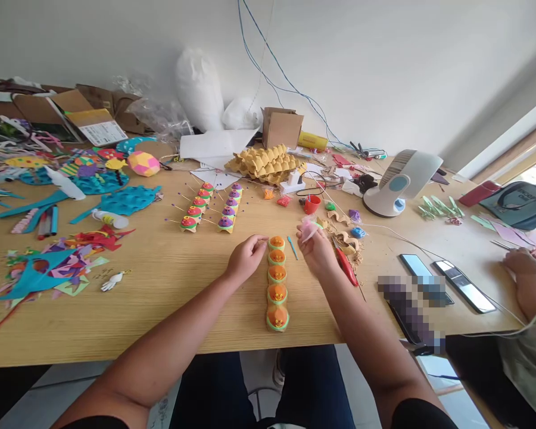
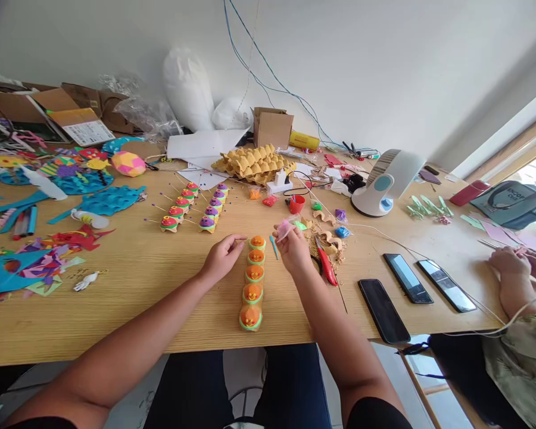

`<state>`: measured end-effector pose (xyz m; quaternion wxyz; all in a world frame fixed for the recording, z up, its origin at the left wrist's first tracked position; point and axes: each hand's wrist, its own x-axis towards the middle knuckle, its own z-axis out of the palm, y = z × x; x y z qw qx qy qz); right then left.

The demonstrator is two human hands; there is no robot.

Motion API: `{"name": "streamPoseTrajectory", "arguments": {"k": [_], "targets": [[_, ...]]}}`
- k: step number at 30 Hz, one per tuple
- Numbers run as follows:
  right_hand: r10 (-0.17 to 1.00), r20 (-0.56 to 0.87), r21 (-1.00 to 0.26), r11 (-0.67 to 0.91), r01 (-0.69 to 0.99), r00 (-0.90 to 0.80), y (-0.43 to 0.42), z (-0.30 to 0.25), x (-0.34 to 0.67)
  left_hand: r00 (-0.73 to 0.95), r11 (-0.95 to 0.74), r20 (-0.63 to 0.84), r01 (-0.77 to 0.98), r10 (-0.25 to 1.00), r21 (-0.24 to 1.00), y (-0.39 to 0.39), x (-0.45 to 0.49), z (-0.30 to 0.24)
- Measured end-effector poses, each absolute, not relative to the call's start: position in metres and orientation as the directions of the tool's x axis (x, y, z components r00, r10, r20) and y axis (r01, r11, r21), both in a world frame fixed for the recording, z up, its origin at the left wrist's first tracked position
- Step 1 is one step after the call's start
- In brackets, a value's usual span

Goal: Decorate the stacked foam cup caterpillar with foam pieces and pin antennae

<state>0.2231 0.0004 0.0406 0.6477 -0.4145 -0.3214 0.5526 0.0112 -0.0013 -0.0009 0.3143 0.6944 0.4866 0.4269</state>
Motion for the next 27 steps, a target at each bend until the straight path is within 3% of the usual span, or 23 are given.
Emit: {"name": "streamPoseTrajectory", "arguments": {"k": [3, 8, 11, 18, 27], "targets": [[0.988, 0.009, -0.872, 0.084, -0.483, 0.157, -0.013, 0.027, 0.215, 0.173, -0.381, 0.340, 0.359, 0.924, 0.852, -0.003, 0.012, -0.002], [0.948, 0.266, -0.953, 0.286, -0.099, 0.174, -0.012, 0.014, 0.218, 0.169, -0.500, 0.471, 0.305, 0.866, 0.810, -0.006, 0.013, -0.001], [0.917, 0.344, -0.938, 0.346, 0.026, 0.201, -0.008, 0.009, 0.220, 0.179, -0.602, 0.578, 0.339, 0.796, 0.723, -0.007, 0.014, 0.004], [0.940, 0.314, -0.949, 0.311, 0.042, 0.135, -0.014, 0.008, 0.206, 0.294, -0.708, 0.656, 0.437, 0.696, 0.555, -0.014, 0.015, 0.016], [0.950, 0.306, -0.952, 0.307, 0.002, 0.068, -0.025, 0.019, 0.198, 0.327, -0.736, 0.664, 0.384, 0.673, 0.557, -0.018, 0.019, 0.016]]}}
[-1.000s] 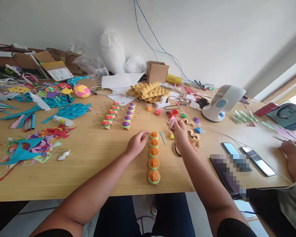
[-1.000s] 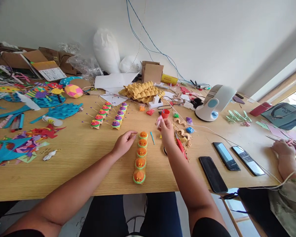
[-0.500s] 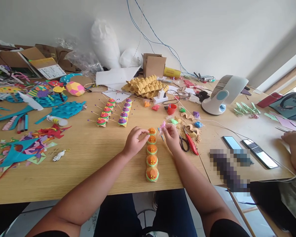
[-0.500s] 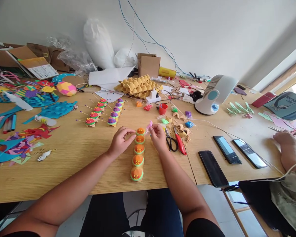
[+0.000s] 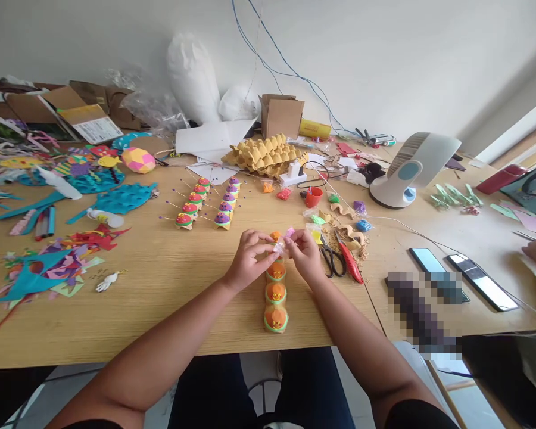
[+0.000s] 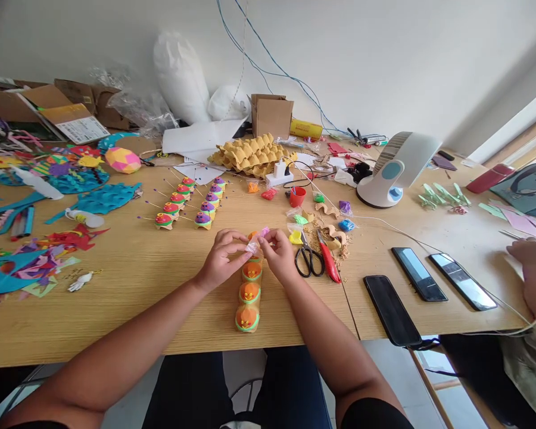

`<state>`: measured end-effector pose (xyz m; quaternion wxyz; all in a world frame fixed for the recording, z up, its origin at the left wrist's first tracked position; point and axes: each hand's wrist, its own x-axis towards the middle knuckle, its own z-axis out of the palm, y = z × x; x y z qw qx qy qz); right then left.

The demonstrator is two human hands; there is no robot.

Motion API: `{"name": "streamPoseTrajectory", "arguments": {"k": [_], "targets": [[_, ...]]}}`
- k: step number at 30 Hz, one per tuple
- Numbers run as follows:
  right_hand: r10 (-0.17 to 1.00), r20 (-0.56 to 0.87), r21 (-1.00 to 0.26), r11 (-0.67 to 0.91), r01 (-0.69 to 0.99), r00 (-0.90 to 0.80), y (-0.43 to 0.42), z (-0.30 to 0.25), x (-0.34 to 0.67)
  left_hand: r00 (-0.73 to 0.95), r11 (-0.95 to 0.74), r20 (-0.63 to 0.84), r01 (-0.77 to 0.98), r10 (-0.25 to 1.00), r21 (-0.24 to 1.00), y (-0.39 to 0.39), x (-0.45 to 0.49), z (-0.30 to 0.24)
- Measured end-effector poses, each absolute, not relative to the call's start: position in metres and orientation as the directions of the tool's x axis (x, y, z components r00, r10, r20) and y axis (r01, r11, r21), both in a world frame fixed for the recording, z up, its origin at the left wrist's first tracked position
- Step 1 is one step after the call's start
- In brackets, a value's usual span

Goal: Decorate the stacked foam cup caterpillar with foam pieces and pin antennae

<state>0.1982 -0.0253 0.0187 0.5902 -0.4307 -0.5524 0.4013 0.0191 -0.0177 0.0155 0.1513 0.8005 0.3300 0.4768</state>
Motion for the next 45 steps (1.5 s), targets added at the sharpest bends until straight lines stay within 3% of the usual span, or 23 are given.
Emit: {"name": "streamPoseTrajectory", "arguments": {"k": [5, 10, 13, 21, 27, 35, 45], "targets": [[0.930, 0.368, -0.930, 0.368, 0.006, 0.025, -0.025, 0.014, 0.200, 0.282, -0.690, 0.632, 0.357, 0.722, 0.629, -0.015, 0.017, 0.014], [0.861, 0.495, -0.830, 0.508, 0.231, -0.113, -0.027, 0.016, 0.202, 0.253, -0.682, 0.633, 0.301, 0.731, 0.667, -0.013, 0.017, 0.013], [0.840, 0.514, -0.791, 0.543, 0.281, -0.175, -0.028, 0.018, 0.202, 0.263, -0.673, 0.620, 0.304, 0.739, 0.674, -0.014, 0.017, 0.014], [0.803, 0.503, -0.724, 0.594, 0.352, -0.321, -0.030, 0.020, 0.202, 0.260, -0.704, 0.665, 0.406, 0.701, 0.583, -0.015, 0.017, 0.013], [0.767, 0.571, -0.669, 0.641, 0.376, -0.293, -0.031, 0.022, 0.203, 0.287, -0.739, 0.699, 0.436, 0.655, 0.513, -0.017, 0.015, 0.017], [0.761, 0.536, -0.666, 0.647, 0.371, -0.365, -0.032, 0.026, 0.203, 0.303, -0.736, 0.681, 0.409, 0.667, 0.539, -0.018, 0.016, 0.019], [0.739, 0.556, -0.625, 0.674, 0.393, -0.381, -0.032, 0.027, 0.206, 0.370, -0.796, 0.732, 0.466, 0.572, 0.387, -0.021, 0.016, 0.023]]}}
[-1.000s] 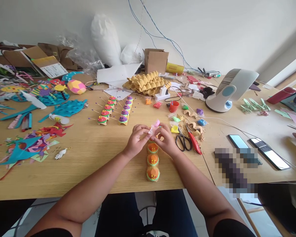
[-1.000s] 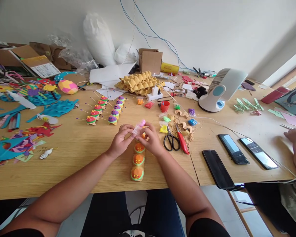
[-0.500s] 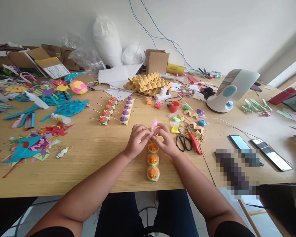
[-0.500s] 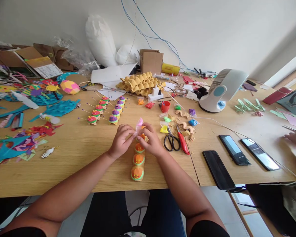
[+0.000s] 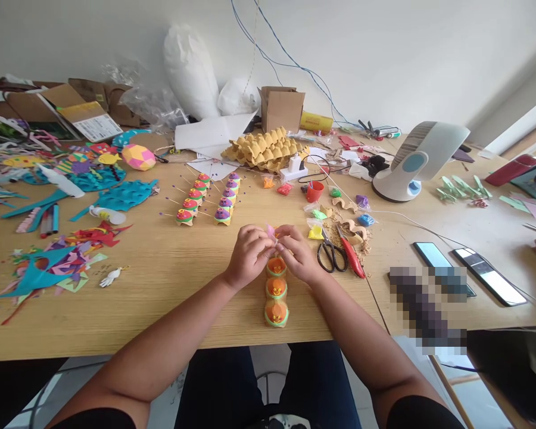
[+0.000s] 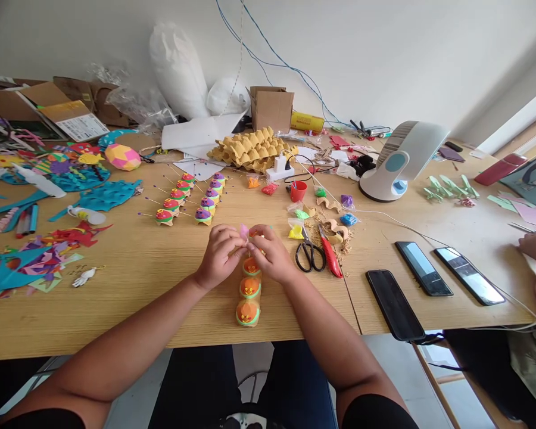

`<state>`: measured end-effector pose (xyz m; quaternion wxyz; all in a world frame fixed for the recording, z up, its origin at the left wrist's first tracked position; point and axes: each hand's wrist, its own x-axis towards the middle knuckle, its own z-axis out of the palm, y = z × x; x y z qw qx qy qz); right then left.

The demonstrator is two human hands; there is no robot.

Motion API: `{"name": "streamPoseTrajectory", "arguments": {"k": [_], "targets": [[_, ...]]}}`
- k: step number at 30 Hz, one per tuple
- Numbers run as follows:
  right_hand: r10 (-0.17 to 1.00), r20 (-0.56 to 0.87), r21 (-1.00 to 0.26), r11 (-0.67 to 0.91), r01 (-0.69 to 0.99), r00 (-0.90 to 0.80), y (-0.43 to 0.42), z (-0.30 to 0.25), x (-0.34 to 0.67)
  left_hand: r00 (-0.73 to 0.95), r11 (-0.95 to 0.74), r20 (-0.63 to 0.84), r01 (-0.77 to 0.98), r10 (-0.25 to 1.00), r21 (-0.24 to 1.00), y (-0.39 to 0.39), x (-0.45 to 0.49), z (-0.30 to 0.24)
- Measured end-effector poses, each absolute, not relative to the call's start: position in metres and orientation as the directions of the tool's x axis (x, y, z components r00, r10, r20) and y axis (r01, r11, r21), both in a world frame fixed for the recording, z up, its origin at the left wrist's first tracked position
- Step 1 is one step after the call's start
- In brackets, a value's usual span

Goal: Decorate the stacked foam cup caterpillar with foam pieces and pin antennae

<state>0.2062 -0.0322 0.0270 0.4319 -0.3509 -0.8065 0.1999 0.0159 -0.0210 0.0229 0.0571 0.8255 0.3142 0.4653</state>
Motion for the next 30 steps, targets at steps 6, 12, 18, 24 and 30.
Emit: {"name": "streamPoseTrajectory", "arguments": {"k": [6, 12, 18, 24, 30], "targets": [[0.731, 0.582, -0.571, 0.679, 0.461, -0.356, -0.0359, 0.0311, 0.2043, 0.372, -0.801, 0.742, 0.477, 0.558, 0.363, -0.0211, 0.0157, 0.0216], [0.721, 0.589, -0.540, 0.687, 0.486, -0.365, -0.0358, 0.0322, 0.2029, 0.374, -0.803, 0.742, 0.471, 0.556, 0.365, -0.0196, 0.0148, 0.0210], [0.714, 0.586, -0.532, 0.696, 0.482, -0.383, -0.0358, 0.0339, 0.2022, 0.358, -0.817, 0.756, 0.424, 0.548, 0.391, -0.0187, 0.0141, 0.0214], [0.703, 0.586, -0.560, 0.711, 0.425, -0.403, -0.0355, 0.0344, 0.2027, 0.347, -0.805, 0.735, 0.369, 0.583, 0.465, -0.0202, 0.0148, 0.0221], [0.719, 0.572, -0.623, 0.694, 0.362, -0.395, -0.0345, 0.0335, 0.2015, 0.381, -0.826, 0.744, 0.385, 0.549, 0.412, -0.0208, 0.0147, 0.0235]]}}
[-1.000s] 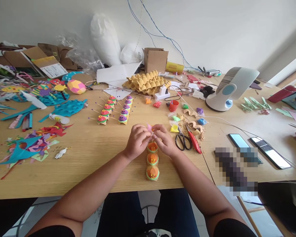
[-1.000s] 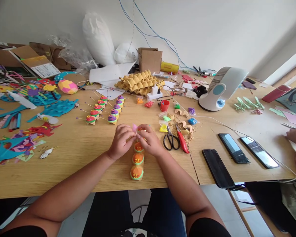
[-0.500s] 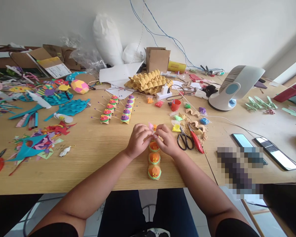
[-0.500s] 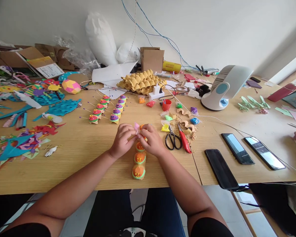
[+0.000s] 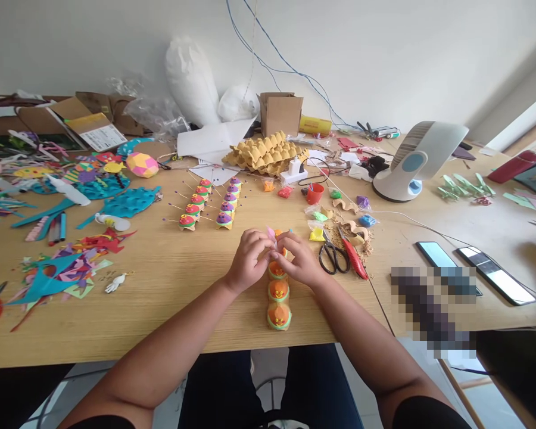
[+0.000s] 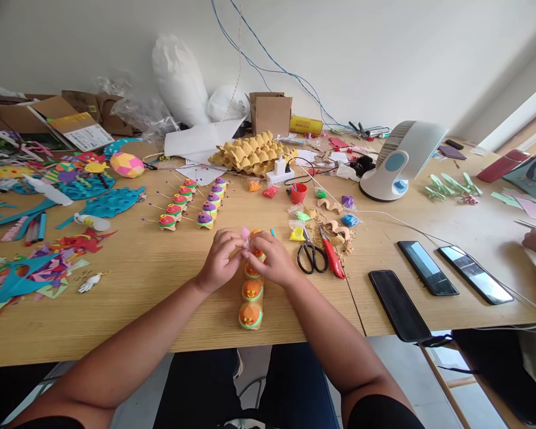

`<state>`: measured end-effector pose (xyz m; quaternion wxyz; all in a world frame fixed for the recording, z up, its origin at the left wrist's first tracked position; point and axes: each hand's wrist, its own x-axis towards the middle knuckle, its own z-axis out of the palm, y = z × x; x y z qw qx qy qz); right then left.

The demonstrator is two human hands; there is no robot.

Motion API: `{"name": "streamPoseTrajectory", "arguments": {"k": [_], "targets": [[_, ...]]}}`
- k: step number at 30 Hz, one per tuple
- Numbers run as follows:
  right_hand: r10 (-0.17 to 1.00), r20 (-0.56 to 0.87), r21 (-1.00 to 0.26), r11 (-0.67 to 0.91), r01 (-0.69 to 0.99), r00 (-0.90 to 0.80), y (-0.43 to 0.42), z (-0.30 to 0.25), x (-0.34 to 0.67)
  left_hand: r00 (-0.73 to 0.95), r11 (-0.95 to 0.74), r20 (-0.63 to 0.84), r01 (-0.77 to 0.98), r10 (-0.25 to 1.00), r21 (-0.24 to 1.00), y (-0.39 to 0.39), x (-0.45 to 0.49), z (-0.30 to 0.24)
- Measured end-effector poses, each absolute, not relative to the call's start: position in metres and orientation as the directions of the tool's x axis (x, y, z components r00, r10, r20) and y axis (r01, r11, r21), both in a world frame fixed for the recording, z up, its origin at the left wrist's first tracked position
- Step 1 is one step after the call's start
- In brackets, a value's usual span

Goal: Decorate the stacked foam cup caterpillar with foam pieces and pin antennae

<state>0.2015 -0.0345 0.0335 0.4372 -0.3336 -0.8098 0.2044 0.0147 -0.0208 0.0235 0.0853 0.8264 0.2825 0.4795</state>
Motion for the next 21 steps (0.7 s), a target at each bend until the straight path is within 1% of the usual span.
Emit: {"name": "streamPoseTrajectory", "arguments": {"k": [4, 7, 9, 12, 15, 17, 21], "targets": [[0.719, 0.576, -0.625, 0.694, 0.356, -0.390, -0.0331, 0.0317, 0.2016, 0.413, -0.839, 0.751, 0.420, 0.516, 0.346, -0.0214, 0.0149, 0.0243], [0.706, 0.576, -0.580, 0.708, 0.403, -0.412, -0.0329, 0.0307, 0.2029, 0.407, -0.843, 0.763, 0.427, 0.503, 0.328, -0.0227, 0.0150, 0.0254], [0.698, 0.579, -0.535, 0.715, 0.449, -0.422, -0.0334, 0.0305, 0.2036, 0.395, -0.838, 0.763, 0.429, 0.511, 0.339, -0.0239, 0.0149, 0.0266], [0.692, 0.607, -0.480, 0.711, 0.514, -0.391, -0.0342, 0.0305, 0.2032, 0.353, -0.808, 0.759, 0.459, 0.547, 0.368, -0.0255, 0.0142, 0.0281], [0.688, 0.632, -0.454, 0.701, 0.549, -0.355, -0.0344, 0.0303, 0.2015, 0.320, -0.779, 0.748, 0.486, 0.581, 0.397, -0.0271, 0.0140, 0.0288], [0.692, 0.635, -0.472, 0.700, 0.536, -0.344, -0.0341, 0.0299, 0.2001, 0.328, -0.764, 0.719, 0.477, 0.613, 0.434, -0.0281, 0.0149, 0.0286], [0.701, 0.640, -0.559, 0.706, 0.436, -0.315, -0.0336, 0.0281, 0.1974, 0.390, -0.756, 0.658, 0.454, 0.644, 0.471, -0.0274, 0.0175, 0.0268]]}}
